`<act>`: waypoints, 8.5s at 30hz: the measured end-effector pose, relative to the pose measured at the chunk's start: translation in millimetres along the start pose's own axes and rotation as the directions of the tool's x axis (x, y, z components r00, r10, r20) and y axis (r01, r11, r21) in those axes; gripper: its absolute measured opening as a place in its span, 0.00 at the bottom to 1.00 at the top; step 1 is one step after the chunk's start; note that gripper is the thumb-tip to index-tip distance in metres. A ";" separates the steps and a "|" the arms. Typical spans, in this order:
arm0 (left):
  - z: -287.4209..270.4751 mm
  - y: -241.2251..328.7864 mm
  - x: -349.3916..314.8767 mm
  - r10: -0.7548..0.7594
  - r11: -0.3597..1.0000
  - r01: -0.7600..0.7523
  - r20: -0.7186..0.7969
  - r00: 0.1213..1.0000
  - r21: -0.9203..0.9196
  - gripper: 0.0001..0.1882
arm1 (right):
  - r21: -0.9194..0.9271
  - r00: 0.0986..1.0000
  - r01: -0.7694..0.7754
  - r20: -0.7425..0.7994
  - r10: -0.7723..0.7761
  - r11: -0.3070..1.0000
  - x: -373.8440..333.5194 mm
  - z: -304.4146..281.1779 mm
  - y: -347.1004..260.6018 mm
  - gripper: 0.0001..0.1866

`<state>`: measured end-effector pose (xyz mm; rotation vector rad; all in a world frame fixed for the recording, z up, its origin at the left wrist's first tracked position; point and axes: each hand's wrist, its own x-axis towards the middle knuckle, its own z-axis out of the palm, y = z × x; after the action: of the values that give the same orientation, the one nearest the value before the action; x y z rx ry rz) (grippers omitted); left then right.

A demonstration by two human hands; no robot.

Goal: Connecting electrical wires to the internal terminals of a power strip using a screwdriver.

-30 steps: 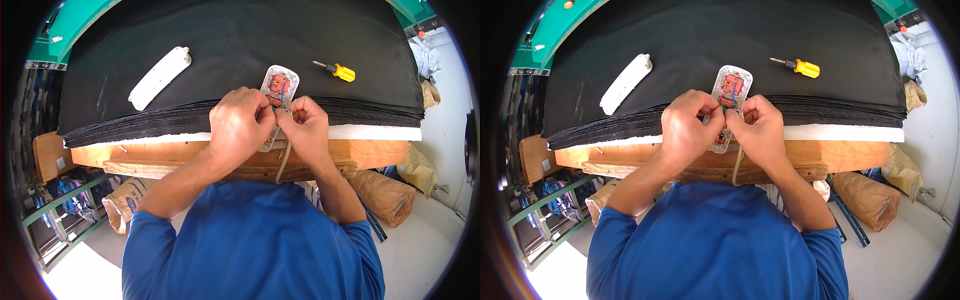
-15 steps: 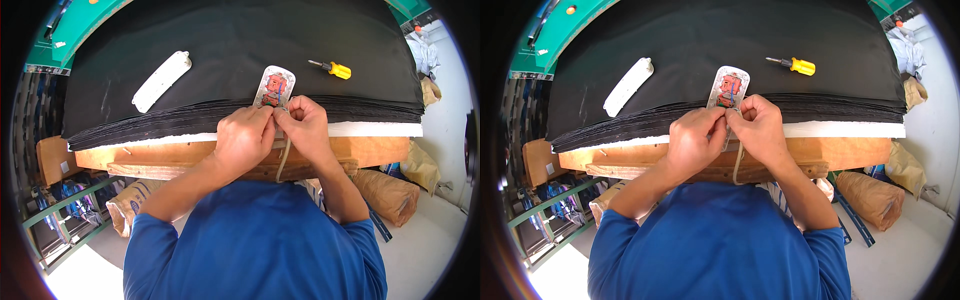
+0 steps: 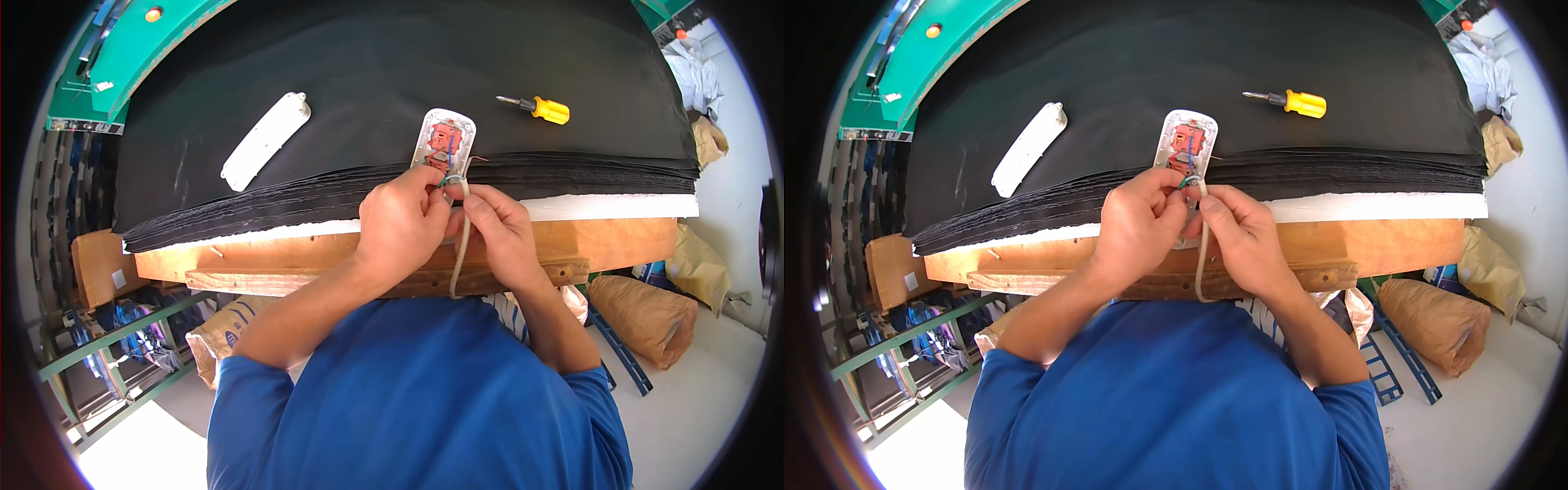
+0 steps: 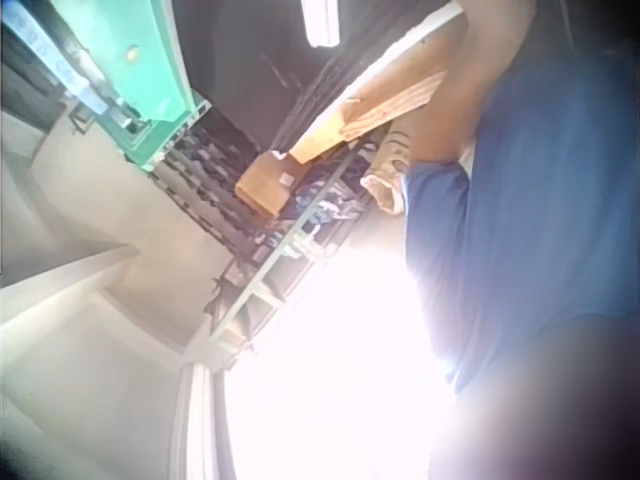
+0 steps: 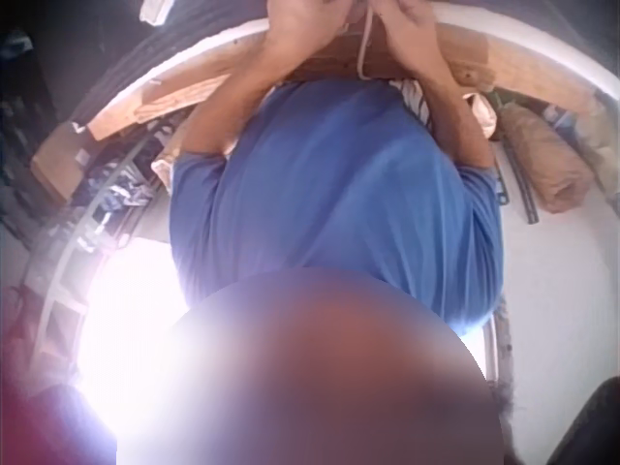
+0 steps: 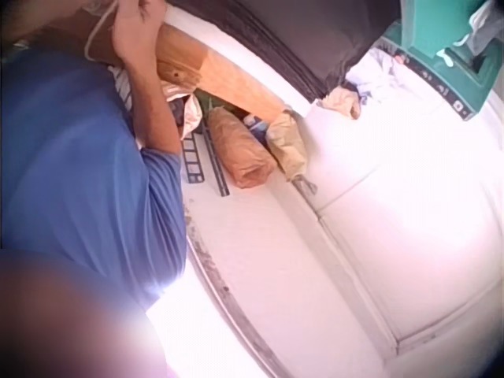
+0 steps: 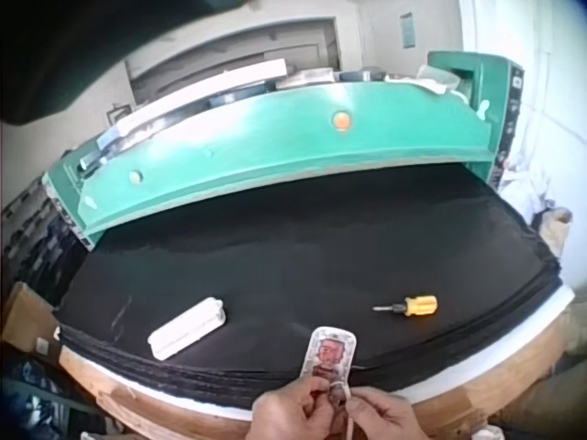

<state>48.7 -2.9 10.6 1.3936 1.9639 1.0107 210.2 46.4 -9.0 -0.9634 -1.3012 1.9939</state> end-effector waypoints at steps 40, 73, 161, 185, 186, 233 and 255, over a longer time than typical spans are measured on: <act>-24.2 -3.8 16.3 -0.148 0.952 0.202 0.232 0.961 -0.231 0.06 | -0.877 0.624 0.356 -0.034 -0.781 0.322 34.9 -45.7 -51.7 0.18; -22.6 -7.8 16.5 0.021 0.991 0.001 0.162 0.987 -0.135 0.07 | -0.711 0.881 0.465 0.314 -0.352 0.528 5.9 -42.6 -82.3 0.17; 3.0 -20.9 2.0 0.649 0.738 -0.583 -0.118 0.752 0.342 0.16 | 0.186 0.932 -0.351 0.163 0.323 0.918 6.3 -1.2 -39.7 0.12; 7.5 -14.7 7.6 0.473 0.878 -0.470 -0.291 0.831 0.085 0.02 | -0.286 0.948 0.190 -0.194 -0.251 0.939 26.8 5.8 -3.1 0.10; 9.1 -17.6 8.2 0.437 0.896 -0.438 -0.306 0.846 0.068 0.02 | -0.284 0.946 0.197 -0.197 -0.258 0.938 26.5 5.9 -2.5 0.10; 3.5 -9.6 8.4 0.064 0.995 -0.060 0.054 0.997 -0.078 0.06 | 0.053 0.995 0.099 -0.003 -0.099 0.994 14.4 -12.8 0.0 0.10; -17.8 -10.5 18.1 -0.135 0.815 0.266 0.277 0.951 -0.515 0.09 | -0.106 0.921 0.361 -0.115 -0.372 0.927 14.9 9.7 21.0 0.18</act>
<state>23.4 7.4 12.6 0.9078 1.4514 1.1361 192.1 45.0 -29.8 -0.8039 -1.3824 1.5752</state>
